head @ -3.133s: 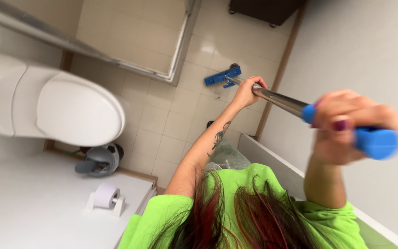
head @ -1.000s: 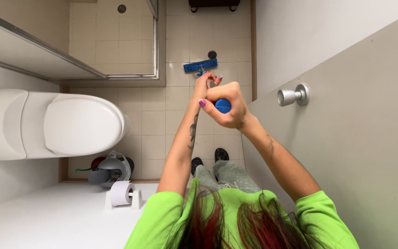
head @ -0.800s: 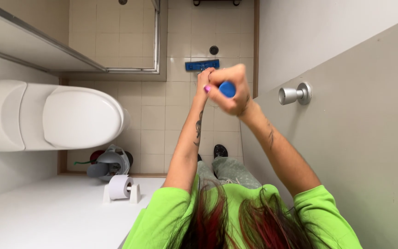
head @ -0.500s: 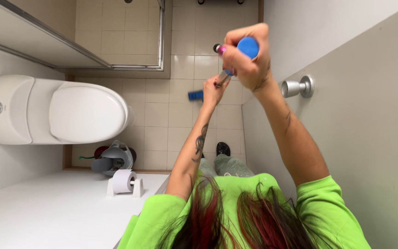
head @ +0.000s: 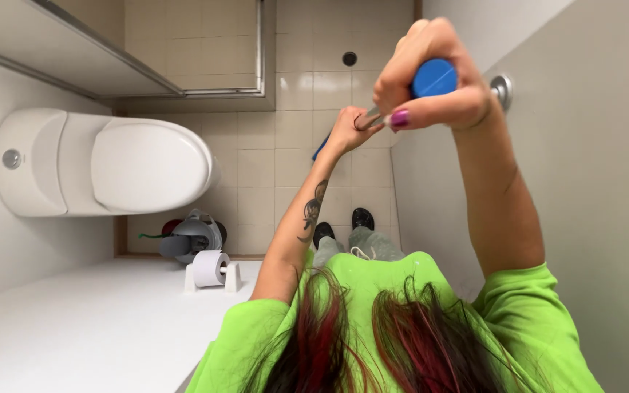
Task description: Cleaning the bathroom floor with a mop and scrubbing the toilet with a brush and wipes.
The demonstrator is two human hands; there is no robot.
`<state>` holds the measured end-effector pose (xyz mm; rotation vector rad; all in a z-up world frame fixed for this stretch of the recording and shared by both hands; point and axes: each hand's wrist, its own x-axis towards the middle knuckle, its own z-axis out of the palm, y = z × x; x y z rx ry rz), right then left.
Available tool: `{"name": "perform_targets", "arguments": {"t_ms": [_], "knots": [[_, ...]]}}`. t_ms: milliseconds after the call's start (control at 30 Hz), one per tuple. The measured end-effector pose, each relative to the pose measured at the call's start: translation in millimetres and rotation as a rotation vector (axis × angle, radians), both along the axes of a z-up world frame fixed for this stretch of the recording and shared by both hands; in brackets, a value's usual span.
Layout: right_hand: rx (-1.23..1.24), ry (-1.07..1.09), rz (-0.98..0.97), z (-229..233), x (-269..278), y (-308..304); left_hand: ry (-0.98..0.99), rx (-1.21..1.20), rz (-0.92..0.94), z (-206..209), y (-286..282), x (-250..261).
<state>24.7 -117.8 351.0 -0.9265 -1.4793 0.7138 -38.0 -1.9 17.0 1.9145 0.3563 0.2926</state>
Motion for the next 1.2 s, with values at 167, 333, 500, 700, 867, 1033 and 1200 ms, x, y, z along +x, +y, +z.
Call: {"name": "perform_targets", "arguments": {"t_ms": [167, 333, 500, 700, 867, 1033, 1200], "knots": [[0.112, 0.09, -0.372, -22.7, 2.0, -30.5, -0.281, 0.124, 0.207, 19.1, -37.6, 15.2], [0.294, -0.217, -1.274, -38.2, -4.8, -62.4, -0.149, -0.02, 0.184, 27.2, -82.3, 21.2], [0.227, -0.62, -1.689, -49.6, 4.4, -93.9, -0.079, 0.024, -0.014, -17.7, -114.3, 41.6], [0.004, -0.914, -1.985, -99.6, 14.0, -122.1, -0.043, -0.062, -0.114, -34.2, -146.2, 64.0], [-0.111, -0.942, -1.984, -135.9, 21.4, -132.5, -0.036, -0.023, -0.056, -45.7, -154.2, 70.5], [0.203, -1.167, -1.977, -143.7, 44.0, -132.5, 0.072, -0.041, -0.039, -32.6, -156.0, 69.0], [0.204, -1.198, -2.016, -143.5, 53.6, -129.3, 0.083, 0.032, 0.026, -42.6, -164.2, 83.2]]}}
